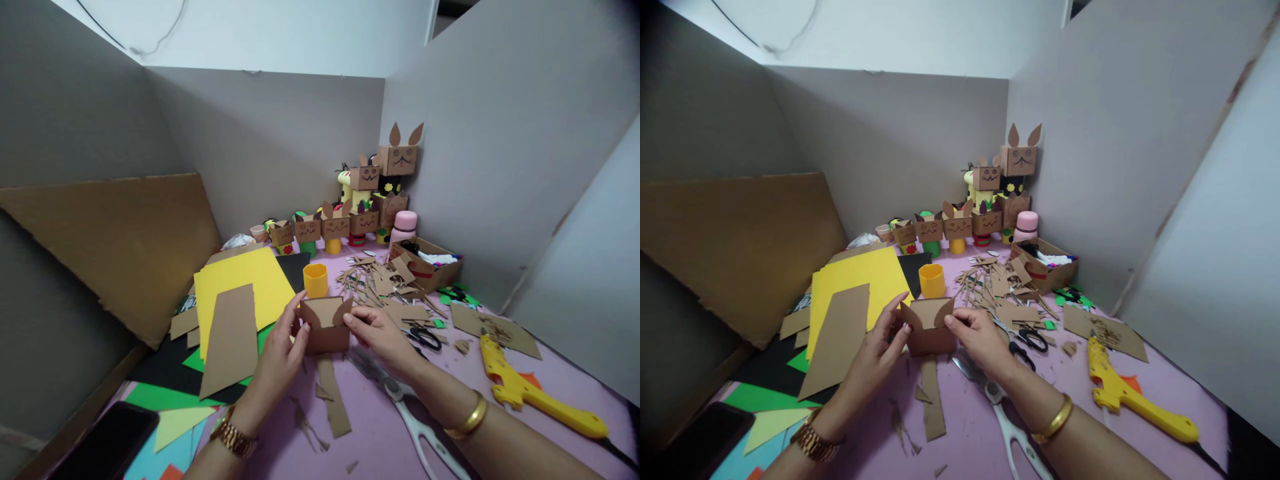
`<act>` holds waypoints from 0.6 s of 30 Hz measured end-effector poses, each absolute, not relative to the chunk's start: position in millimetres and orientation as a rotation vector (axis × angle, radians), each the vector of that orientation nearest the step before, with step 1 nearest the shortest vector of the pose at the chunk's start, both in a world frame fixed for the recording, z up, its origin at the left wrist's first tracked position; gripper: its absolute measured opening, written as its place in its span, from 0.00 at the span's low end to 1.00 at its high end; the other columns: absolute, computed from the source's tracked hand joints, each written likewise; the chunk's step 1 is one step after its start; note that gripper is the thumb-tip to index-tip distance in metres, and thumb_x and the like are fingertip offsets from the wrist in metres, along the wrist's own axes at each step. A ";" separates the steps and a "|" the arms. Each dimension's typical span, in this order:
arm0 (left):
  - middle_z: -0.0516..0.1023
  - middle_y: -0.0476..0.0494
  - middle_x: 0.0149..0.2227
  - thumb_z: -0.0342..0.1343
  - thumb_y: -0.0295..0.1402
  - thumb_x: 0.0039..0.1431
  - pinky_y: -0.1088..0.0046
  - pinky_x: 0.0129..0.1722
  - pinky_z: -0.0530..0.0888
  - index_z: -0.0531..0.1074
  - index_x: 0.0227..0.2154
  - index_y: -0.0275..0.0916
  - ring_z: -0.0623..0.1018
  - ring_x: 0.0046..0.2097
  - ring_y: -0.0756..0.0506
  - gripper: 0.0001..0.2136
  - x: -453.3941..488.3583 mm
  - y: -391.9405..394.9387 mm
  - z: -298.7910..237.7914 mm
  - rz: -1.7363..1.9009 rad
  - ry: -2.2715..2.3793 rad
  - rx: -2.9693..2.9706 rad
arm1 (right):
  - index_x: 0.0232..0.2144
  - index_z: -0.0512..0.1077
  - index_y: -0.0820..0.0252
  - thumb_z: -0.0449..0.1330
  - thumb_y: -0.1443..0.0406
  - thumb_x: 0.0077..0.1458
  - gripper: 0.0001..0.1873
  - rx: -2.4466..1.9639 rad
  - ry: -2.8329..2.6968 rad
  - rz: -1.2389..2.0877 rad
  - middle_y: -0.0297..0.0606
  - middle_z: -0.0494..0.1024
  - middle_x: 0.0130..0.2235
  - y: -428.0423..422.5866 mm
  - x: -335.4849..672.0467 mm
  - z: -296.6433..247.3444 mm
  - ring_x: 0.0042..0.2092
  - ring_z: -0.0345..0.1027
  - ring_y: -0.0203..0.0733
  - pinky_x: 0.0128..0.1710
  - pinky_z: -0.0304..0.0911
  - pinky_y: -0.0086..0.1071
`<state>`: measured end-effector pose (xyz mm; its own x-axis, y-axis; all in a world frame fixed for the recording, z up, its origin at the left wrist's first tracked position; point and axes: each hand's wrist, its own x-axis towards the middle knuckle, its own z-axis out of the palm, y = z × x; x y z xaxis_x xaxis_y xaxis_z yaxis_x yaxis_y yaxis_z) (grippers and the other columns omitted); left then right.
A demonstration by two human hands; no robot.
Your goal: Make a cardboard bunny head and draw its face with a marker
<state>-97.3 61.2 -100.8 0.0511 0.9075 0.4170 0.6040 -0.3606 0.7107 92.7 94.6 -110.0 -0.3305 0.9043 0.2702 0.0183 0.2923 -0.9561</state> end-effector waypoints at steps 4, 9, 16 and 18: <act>0.72 0.42 0.44 0.44 0.34 0.62 0.62 0.47 0.69 0.53 0.59 0.43 0.72 0.48 0.43 0.22 -97.0 59.9 -99.9 1.212 1.534 1.986 | 0.22 0.66 0.60 0.56 0.52 0.55 0.19 -0.854 -1.576 1.246 0.26 0.56 0.19 96.3 91.6 -113.5 0.22 0.44 0.31 0.21 0.42 0.27; 0.72 0.41 0.44 0.44 0.34 0.62 0.65 0.44 0.70 0.53 0.59 0.43 0.73 0.44 0.44 0.22 -96.6 59.8 -100.0 1.203 1.551 1.971 | 0.20 0.65 0.60 0.57 0.51 0.53 0.20 -0.851 -1.543 1.278 0.26 0.56 0.19 96.7 91.0 -112.8 0.22 0.43 0.31 0.20 0.40 0.28; 0.71 0.43 0.45 0.45 0.33 0.62 0.69 0.40 0.70 0.54 0.59 0.42 0.71 0.37 0.47 0.22 -94.6 60.2 -97.6 1.217 1.565 1.955 | 0.20 0.63 0.60 0.57 0.50 0.52 0.21 -0.850 -1.486 1.333 0.25 0.56 0.18 96.2 90.1 -114.5 0.21 0.44 0.30 0.20 0.40 0.28; 0.71 0.43 0.43 0.45 0.32 0.61 0.70 0.39 0.69 0.54 0.59 0.42 0.71 0.37 0.47 0.22 -94.2 60.0 -96.9 1.220 1.566 1.956 | 0.20 0.61 0.59 0.57 0.50 0.52 0.21 -0.857 -1.460 1.362 0.24 0.56 0.17 97.3 89.4 -117.5 0.20 0.44 0.30 0.20 0.40 0.27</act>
<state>-94.2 60.0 -96.9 0.0171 0.9161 0.4005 0.6121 -0.3263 0.7203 89.4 97.3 -117.5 -0.3226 0.9317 0.1666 -0.1016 0.1409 -0.9848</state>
